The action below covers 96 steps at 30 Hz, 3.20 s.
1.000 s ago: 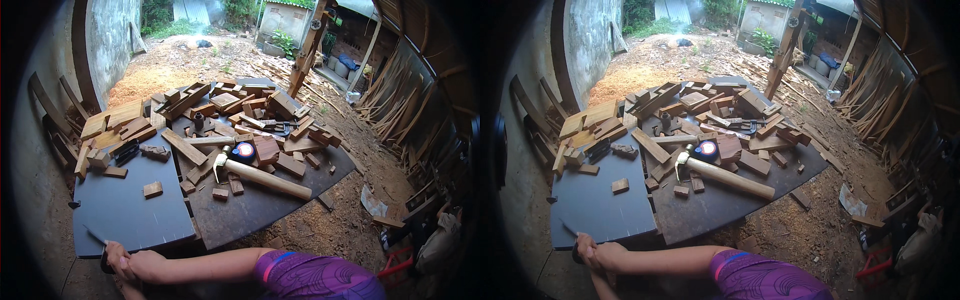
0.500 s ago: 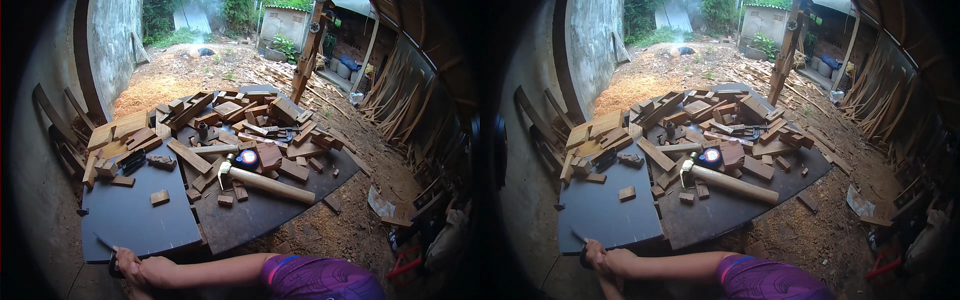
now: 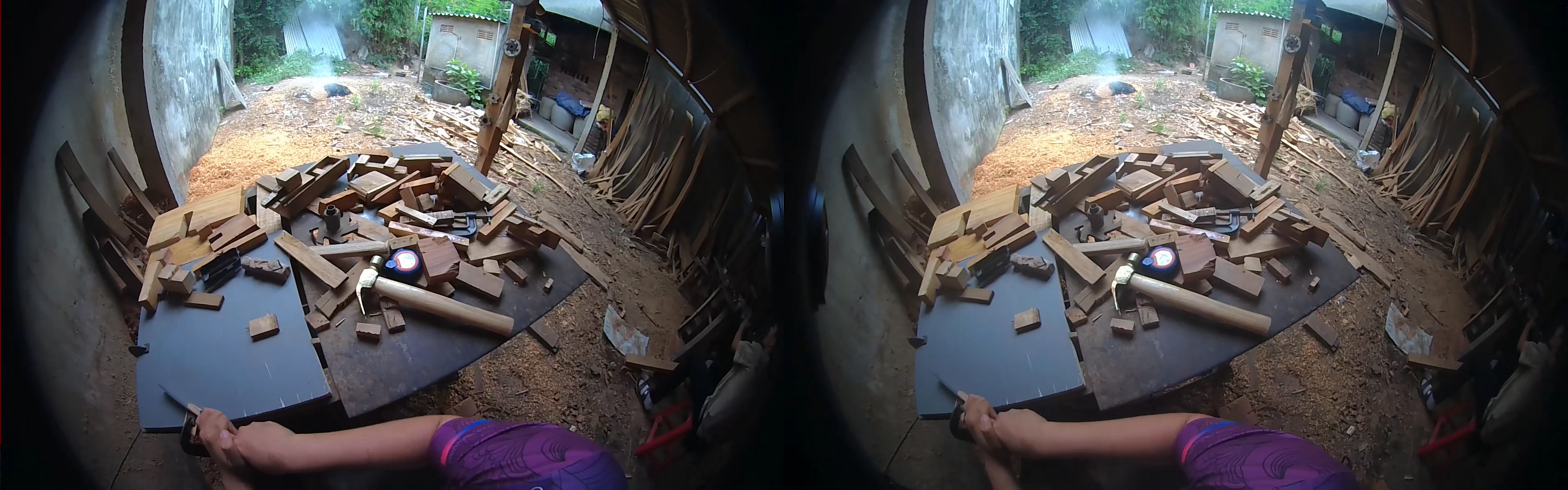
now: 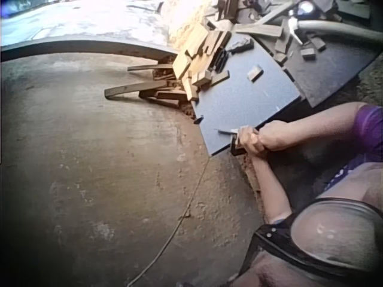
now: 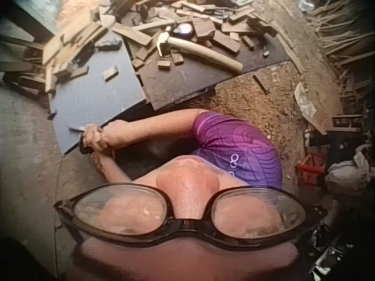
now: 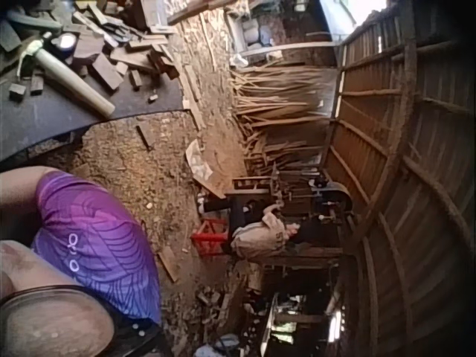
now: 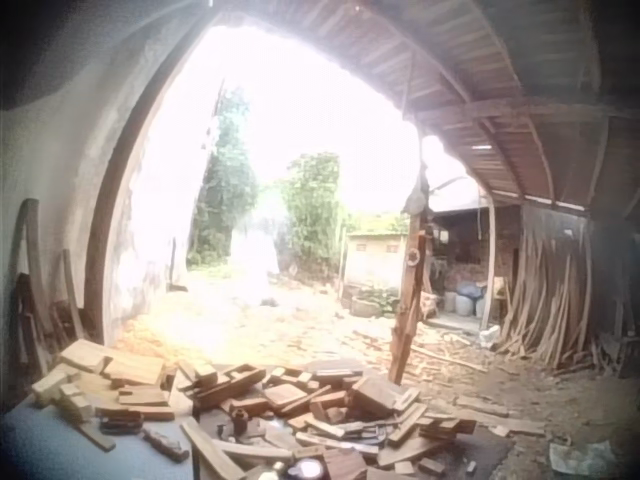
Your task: Cleaning and refining a small wooden block using a scraper or file.
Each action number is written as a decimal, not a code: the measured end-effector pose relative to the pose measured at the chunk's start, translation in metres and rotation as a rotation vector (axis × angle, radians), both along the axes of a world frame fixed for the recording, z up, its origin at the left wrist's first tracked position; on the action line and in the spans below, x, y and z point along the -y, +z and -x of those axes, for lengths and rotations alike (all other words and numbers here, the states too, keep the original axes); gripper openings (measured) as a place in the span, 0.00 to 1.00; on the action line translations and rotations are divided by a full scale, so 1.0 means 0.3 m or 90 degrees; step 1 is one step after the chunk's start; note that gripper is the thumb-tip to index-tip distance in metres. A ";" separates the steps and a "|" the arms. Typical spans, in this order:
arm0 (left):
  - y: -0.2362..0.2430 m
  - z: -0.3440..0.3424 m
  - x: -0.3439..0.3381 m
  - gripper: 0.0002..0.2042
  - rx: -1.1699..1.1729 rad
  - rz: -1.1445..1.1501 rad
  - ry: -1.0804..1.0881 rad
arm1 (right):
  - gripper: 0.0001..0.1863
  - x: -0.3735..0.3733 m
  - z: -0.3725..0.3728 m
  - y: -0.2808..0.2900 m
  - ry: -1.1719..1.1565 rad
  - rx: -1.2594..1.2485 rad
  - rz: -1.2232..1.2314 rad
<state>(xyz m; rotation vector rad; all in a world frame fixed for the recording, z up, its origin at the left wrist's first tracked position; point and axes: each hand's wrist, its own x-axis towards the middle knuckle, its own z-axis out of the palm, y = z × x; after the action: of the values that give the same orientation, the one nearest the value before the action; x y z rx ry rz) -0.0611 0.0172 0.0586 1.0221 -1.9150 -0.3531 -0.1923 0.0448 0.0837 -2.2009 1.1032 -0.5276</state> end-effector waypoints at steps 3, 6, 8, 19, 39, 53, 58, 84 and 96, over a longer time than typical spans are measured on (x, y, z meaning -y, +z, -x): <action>-0.057 0.025 -0.039 0.24 0.014 0.015 -0.096 | 0.14 -0.074 0.041 -0.004 -0.054 0.018 -0.104; -0.022 0.020 -0.019 0.23 0.013 0.024 -0.087 | 0.15 -0.073 0.025 -0.010 -0.070 -0.012 -0.119; -0.015 0.006 0.040 0.23 0.012 0.036 -0.058 | 0.16 0.033 -0.022 -0.049 -0.039 -0.008 -0.025; -0.048 0.009 -0.020 0.22 0.040 0.060 -0.076 | 0.17 -0.115 0.076 0.022 -0.044 0.003 -0.082; -0.028 -0.058 0.062 0.23 0.018 0.031 -0.041 | 0.15 0.049 -0.071 -0.060 -0.047 0.004 -0.040; -0.019 -0.017 0.045 0.22 0.017 0.006 -0.059 | 0.10 -0.003 -0.036 -0.043 -0.118 -0.015 -0.049; -0.004 -0.021 0.064 0.23 -0.022 -0.022 0.013 | 0.09 0.041 -0.042 -0.016 -0.075 -0.049 0.007; -0.055 -0.009 0.049 0.22 -0.012 0.000 -0.001 | 0.11 0.004 -0.008 -0.046 -0.065 -0.031 -0.005; -0.053 0.035 -0.008 0.21 -0.003 0.003 -0.039 | 0.10 -0.055 0.028 -0.041 -0.073 -0.026 -0.027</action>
<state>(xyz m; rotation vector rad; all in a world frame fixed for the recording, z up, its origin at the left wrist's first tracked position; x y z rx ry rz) -0.0717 0.0196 0.0428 0.9596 -1.9455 -0.3852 -0.2008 0.0614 0.0714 -2.1306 1.2567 -0.5056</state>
